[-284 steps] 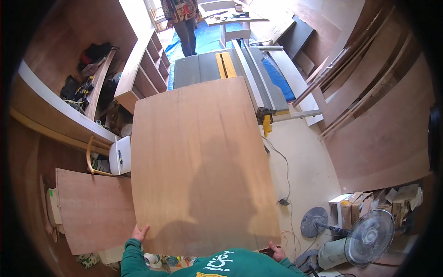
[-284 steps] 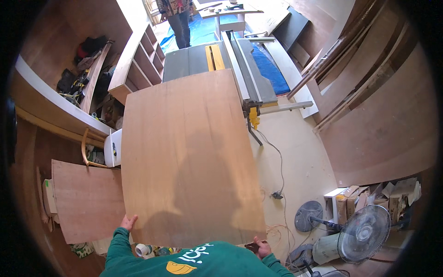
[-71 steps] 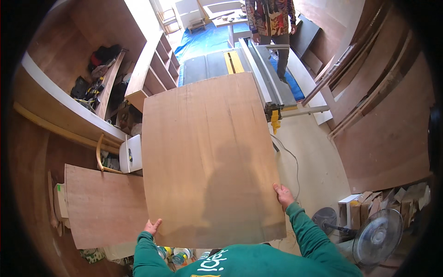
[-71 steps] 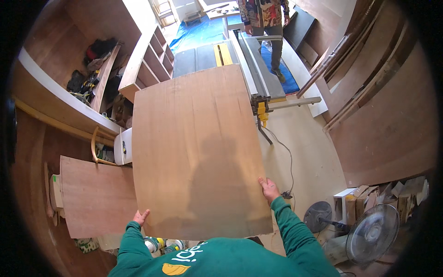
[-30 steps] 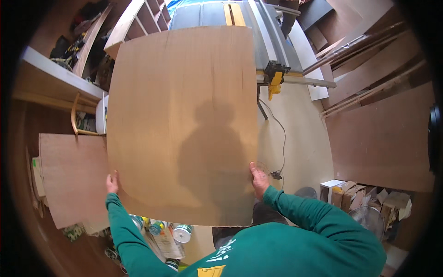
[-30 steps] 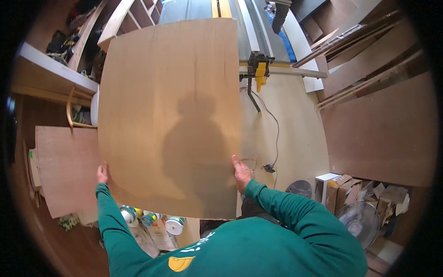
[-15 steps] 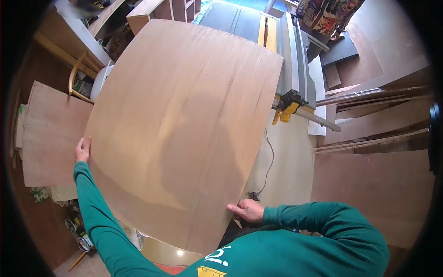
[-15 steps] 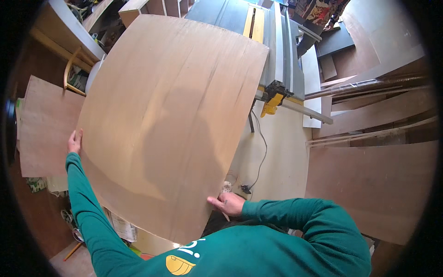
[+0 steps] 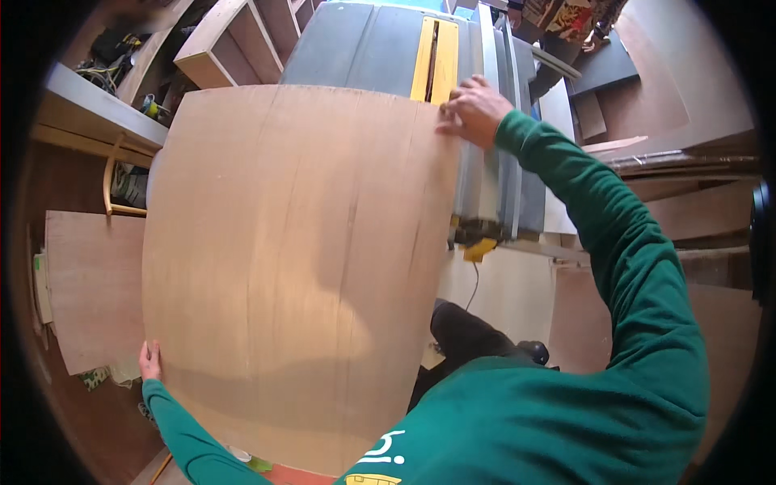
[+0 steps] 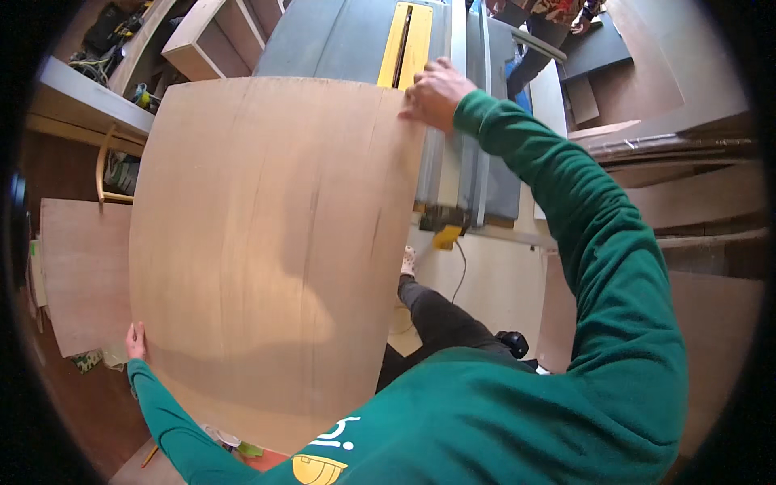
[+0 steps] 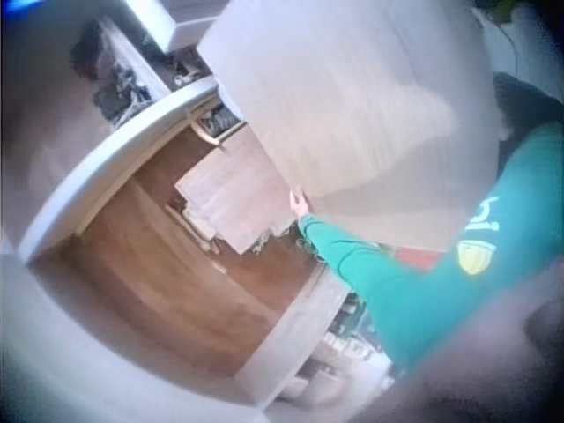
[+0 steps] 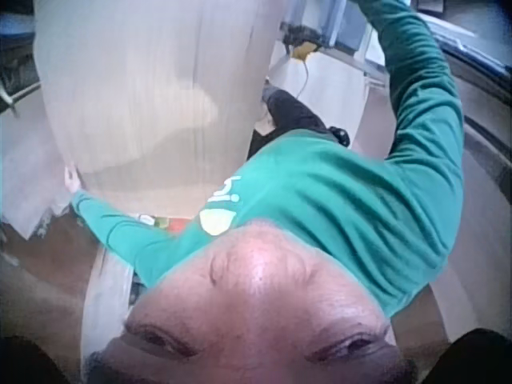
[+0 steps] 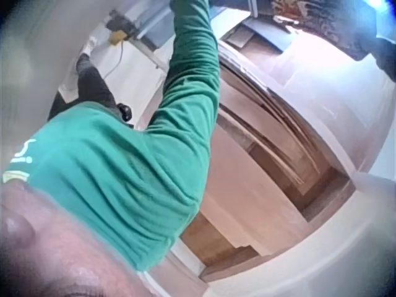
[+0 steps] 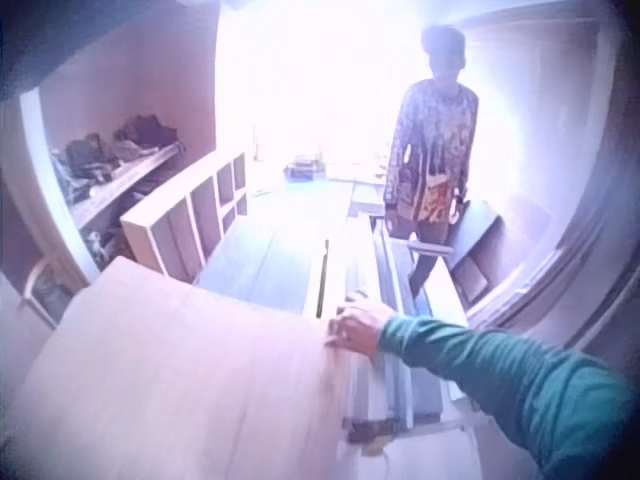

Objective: The person measures the edge of a plywood board using a tape measure, then positions a larger plywood sheet onto a table saw and aligns it against the fence.

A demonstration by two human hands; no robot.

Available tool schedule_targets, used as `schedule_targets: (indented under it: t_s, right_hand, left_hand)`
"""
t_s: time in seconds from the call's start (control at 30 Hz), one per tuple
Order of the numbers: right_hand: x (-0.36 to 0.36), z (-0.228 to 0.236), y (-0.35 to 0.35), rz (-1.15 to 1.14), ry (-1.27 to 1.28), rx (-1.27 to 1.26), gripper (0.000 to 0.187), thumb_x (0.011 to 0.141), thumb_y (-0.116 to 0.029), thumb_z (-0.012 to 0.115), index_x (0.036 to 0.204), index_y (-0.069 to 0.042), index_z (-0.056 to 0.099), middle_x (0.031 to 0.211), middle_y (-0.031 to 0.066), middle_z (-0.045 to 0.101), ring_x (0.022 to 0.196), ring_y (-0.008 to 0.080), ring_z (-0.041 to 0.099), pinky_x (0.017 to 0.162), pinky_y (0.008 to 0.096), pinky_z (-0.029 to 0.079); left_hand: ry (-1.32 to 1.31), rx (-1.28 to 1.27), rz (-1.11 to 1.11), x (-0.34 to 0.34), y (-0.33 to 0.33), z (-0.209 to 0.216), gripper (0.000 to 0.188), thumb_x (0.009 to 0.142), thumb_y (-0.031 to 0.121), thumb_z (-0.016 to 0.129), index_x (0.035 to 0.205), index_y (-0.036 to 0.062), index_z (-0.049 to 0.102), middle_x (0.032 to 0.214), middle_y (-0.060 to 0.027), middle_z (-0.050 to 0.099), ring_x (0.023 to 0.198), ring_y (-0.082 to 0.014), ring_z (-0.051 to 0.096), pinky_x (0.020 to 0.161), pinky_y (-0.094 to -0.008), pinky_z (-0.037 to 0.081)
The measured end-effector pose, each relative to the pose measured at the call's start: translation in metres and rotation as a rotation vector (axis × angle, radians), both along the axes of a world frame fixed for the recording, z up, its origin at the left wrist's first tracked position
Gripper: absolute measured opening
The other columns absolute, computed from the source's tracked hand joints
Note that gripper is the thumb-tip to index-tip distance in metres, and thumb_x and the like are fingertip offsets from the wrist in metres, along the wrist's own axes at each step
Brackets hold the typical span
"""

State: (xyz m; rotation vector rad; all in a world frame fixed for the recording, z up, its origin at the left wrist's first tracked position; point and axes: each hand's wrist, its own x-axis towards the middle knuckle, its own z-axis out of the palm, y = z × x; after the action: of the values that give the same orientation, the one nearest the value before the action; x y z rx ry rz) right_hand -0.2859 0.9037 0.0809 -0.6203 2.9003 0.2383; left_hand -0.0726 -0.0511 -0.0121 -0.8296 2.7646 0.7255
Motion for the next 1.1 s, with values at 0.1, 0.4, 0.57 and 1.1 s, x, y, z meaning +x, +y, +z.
schedule_targets:
  t_s: [0.1, 0.4, 0.57, 1.1]
  right_hand:
    - [-0.011, -0.002, -0.004, -0.106, -0.030, 0.084, 0.061, 0.090, -0.062, 0.064, 0.107, -0.005, 0.074, 0.107, 0.0139, 0.069, 0.117, 0.0307, 0.059, 0.120, 0.0587, 0.025]
    - [-0.013, -0.005, -0.004, -0.218, -0.042, 0.023, 0.068, 0.078, -0.062, 0.076, 0.108, -0.001, 0.074, 0.103, 0.0143, 0.069, 0.119, 0.0297, 0.060, 0.124, 0.0555, 0.020]
    - [-0.012, -0.006, -0.002, -0.259, -0.050, -0.041, 0.065, 0.080, -0.056, 0.077, 0.112, 0.001, 0.071, 0.103, 0.0151, 0.069, 0.115, 0.0298, 0.063, 0.124, 0.0548, 0.020]
    - [-0.009, -0.014, -0.007, -0.249, 0.034, 0.030, 0.061, 0.087, -0.042, 0.073, 0.122, 0.006, 0.062, 0.107, 0.0184, 0.066, 0.116, 0.0307, 0.061, 0.124, 0.0535, 0.019]
  left_hand:
    - [-0.033, 0.036, 0.026, 0.008, 0.006, 0.005, 0.084, 0.097, 0.052, 0.065, 0.149, -0.0091, 0.040, 0.148, -0.0229, 0.050, 0.138, -0.0280, 0.047, 0.115, -0.0366, 0.035]
    - [-0.118, 0.013, 0.016, 0.012, 0.023, 0.013, 0.083, 0.097, 0.052, 0.065, 0.149, -0.0083, 0.041, 0.149, -0.0205, 0.050, 0.136, -0.0278, 0.049, 0.114, -0.0365, 0.036]
    - [-0.171, -0.050, 0.109, 0.013, 0.025, 0.016, 0.083, 0.097, 0.052, 0.065, 0.150, -0.0066, 0.042, 0.148, -0.0191, 0.051, 0.134, -0.0256, 0.050, 0.113, -0.0356, 0.037]
    - [-0.202, 0.006, 0.075, 0.000, 0.019, 0.016, 0.089, 0.096, 0.056, 0.065, 0.152, -0.0080, 0.037, 0.151, -0.0241, 0.047, 0.139, -0.0299, 0.046, 0.116, -0.0383, 0.035]
